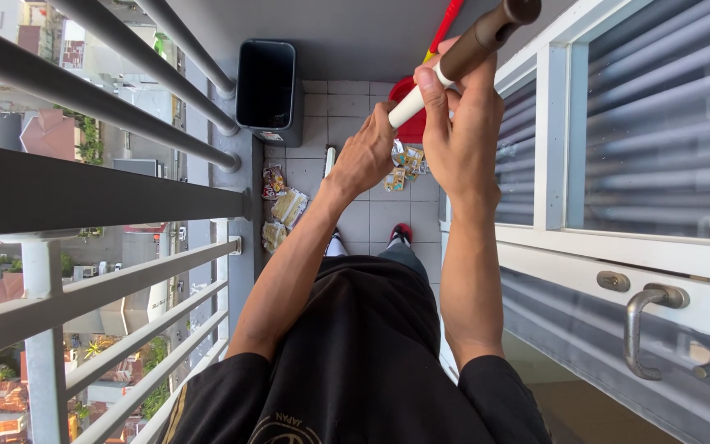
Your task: The recorder is assembling the segments of a mop handle on a balcony.
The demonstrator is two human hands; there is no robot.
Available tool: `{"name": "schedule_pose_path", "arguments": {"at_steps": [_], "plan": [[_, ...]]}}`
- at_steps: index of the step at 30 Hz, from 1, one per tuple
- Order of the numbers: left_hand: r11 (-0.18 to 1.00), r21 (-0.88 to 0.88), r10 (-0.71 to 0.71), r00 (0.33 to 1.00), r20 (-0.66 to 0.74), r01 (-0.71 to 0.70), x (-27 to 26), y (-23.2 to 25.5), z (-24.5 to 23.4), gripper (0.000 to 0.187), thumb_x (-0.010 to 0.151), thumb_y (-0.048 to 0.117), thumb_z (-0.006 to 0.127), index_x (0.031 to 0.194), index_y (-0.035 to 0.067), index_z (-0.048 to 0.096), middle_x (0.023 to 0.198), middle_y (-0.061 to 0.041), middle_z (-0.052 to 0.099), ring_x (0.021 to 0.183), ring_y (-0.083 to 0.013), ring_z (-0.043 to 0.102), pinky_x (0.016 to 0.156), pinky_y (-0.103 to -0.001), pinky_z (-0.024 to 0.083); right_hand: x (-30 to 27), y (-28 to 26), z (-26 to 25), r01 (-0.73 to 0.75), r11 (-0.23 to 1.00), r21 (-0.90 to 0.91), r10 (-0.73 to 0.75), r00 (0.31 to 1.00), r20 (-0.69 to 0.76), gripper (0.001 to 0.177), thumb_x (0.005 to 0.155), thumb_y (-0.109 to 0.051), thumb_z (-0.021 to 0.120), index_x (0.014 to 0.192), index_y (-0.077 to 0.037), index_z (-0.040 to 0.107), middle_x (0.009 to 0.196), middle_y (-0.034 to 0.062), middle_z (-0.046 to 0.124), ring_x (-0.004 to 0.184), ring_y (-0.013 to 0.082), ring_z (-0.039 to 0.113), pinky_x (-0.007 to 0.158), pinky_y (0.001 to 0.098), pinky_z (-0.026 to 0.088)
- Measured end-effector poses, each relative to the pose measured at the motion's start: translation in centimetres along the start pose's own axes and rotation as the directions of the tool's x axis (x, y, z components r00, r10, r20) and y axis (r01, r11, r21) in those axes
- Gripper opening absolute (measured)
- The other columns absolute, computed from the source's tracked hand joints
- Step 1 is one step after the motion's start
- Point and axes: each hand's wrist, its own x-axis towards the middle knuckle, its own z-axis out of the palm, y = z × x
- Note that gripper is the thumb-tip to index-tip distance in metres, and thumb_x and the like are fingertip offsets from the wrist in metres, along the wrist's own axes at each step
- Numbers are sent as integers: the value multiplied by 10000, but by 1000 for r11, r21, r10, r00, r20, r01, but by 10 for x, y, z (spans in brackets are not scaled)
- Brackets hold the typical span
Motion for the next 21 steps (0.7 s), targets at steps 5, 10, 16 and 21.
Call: {"name": "schedule_pose_path", "arguments": {"at_steps": [5,10,16,21], "plan": [[999,-7,-32,999,6,32,5,3,2,607,776,-114,671,1294,-37,366,1227,-279,604,1115,-439,655,797,-478,605,10,-2,-1,-39,999,-2,39,999,16,266,1171,-134,583,1360,-3,449,1152,130,697,1108,250,760,995,378,658],[999,-13,-44,999,-27,44,13,1,17,585,809,-104,662,1313,-43,373,1233,-283,596,1094,-433,660,816,-473,612,19,5,-8,13,1000,-11,-13,1000,25,216,1170,-100,561,1329,0,455,1189,160,669,1171,300,711,1033,405,639],[996,0,-90,994,-66,91,22,12,33,554,834,-91,642,1323,-61,384,1152,-292,630,1045,-453,663,797,-504,591,23,16,-23,-11,988,152,2,998,61,157,1186,-112,528,1280,-30,433,1098,119,659,1076,255,731,1009,398,609],[995,-5,-95,991,-91,95,28,12,56,529,876,-86,638,1338,-53,382,1140,-294,629,1054,-450,666,802,-498,595,23,22,-39,-53,993,107,45,996,75,183,1168,-117,532,1295,-35,428,1075,123,638,1048,255,745,981,411,609]]}}
